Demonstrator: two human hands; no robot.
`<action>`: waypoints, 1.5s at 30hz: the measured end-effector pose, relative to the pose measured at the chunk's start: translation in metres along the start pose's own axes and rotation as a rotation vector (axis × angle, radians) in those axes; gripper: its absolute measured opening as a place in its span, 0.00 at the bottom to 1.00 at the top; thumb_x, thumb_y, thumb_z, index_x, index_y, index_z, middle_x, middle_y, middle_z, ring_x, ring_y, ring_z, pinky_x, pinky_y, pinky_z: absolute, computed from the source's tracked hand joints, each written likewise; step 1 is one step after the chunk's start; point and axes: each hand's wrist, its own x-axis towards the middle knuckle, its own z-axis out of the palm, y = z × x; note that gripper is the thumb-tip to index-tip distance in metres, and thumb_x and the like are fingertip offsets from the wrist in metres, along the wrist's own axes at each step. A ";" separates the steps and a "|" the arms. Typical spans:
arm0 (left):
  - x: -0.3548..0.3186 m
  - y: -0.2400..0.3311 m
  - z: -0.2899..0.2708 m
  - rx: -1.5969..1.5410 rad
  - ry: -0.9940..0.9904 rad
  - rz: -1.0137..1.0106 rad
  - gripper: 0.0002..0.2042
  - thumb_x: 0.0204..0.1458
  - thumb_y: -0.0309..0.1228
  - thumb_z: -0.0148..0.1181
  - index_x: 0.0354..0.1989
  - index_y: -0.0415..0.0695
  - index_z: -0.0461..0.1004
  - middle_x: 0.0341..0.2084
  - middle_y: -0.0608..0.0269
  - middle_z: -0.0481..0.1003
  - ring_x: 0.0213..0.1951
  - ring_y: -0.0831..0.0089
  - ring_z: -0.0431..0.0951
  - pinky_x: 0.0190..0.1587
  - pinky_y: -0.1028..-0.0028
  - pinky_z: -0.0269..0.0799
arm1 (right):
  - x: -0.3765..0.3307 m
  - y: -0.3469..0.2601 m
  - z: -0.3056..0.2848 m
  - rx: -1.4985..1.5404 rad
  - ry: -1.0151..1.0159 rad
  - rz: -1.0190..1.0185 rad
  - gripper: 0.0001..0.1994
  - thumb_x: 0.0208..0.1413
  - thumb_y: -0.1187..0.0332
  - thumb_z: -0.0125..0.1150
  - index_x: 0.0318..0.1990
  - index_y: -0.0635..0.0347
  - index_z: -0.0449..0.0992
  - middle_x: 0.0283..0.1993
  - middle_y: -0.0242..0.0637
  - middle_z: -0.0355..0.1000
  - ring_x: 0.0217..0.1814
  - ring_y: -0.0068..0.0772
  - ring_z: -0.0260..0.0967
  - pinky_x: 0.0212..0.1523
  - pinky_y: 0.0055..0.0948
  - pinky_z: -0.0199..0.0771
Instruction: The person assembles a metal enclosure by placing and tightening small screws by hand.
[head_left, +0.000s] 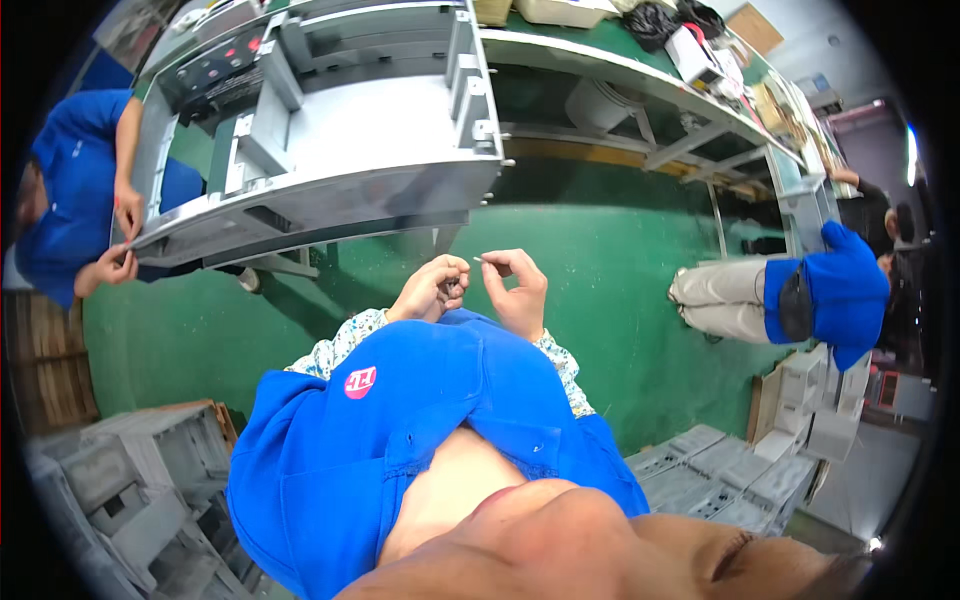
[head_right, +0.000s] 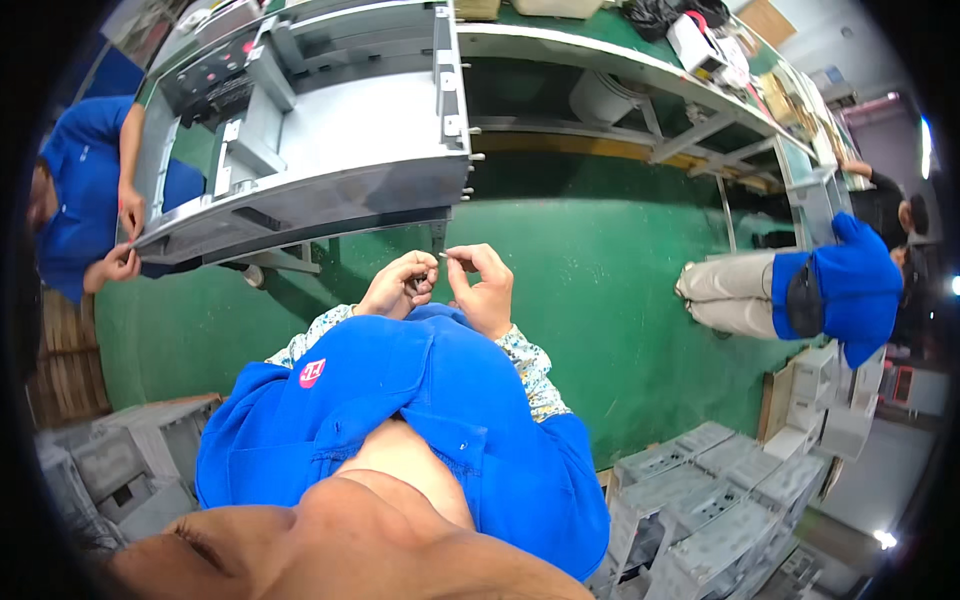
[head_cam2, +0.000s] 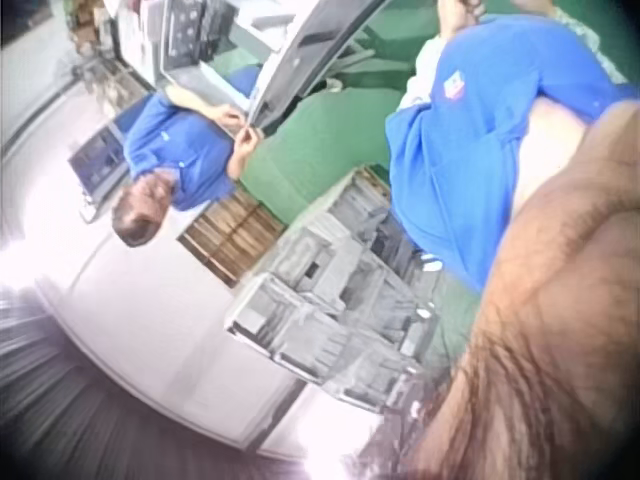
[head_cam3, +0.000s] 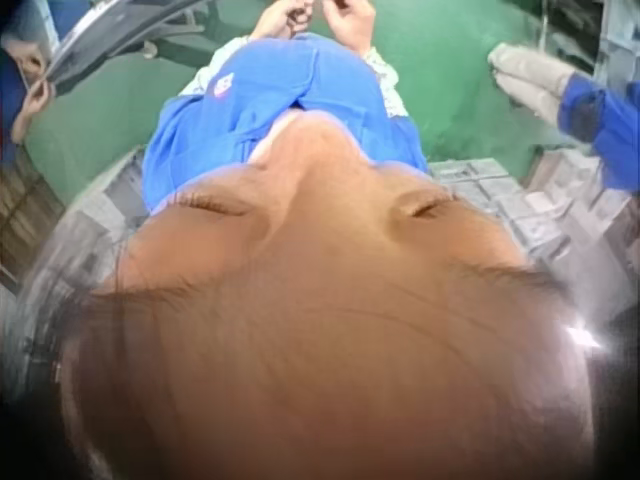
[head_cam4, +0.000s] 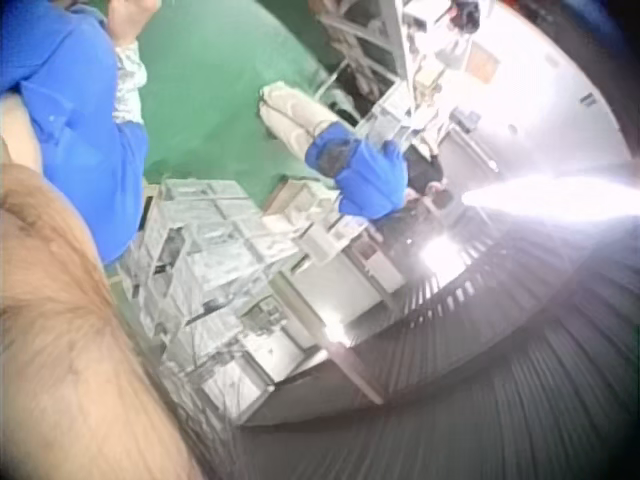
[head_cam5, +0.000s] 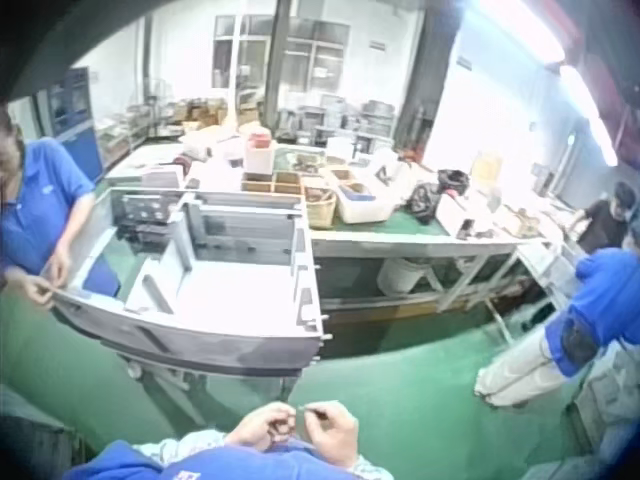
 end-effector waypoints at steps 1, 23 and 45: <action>-0.004 0.001 -0.007 -0.018 0.016 0.014 0.06 0.54 0.30 0.44 0.34 0.42 0.65 0.23 0.66 0.65 0.21 0.83 0.59 0.19 0.83 0.54 | 0.001 -0.002 0.005 -0.014 0.010 -0.009 0.04 0.43 0.79 0.57 0.29 0.64 0.72 0.26 0.36 0.70 0.26 0.25 0.69 0.28 0.22 0.69; -0.078 0.101 -0.122 -0.026 0.115 0.106 0.05 0.53 0.29 0.49 0.34 0.41 0.65 0.22 0.67 0.66 0.20 0.85 0.60 0.19 0.85 0.56 | 0.083 0.038 0.097 -0.205 0.778 0.002 0.03 0.45 0.74 0.57 0.28 0.63 0.71 0.25 0.34 0.70 0.23 0.27 0.67 0.27 0.26 0.67; -0.062 0.083 -0.079 0.128 0.152 0.092 0.16 0.55 0.44 0.45 0.23 0.45 0.64 0.10 0.74 0.58 0.10 0.86 0.52 0.11 0.85 0.46 | 0.091 0.054 0.088 -0.240 0.685 0.027 0.12 0.50 0.64 0.55 0.21 0.61 0.69 0.18 0.36 0.67 0.18 0.34 0.63 0.21 0.31 0.62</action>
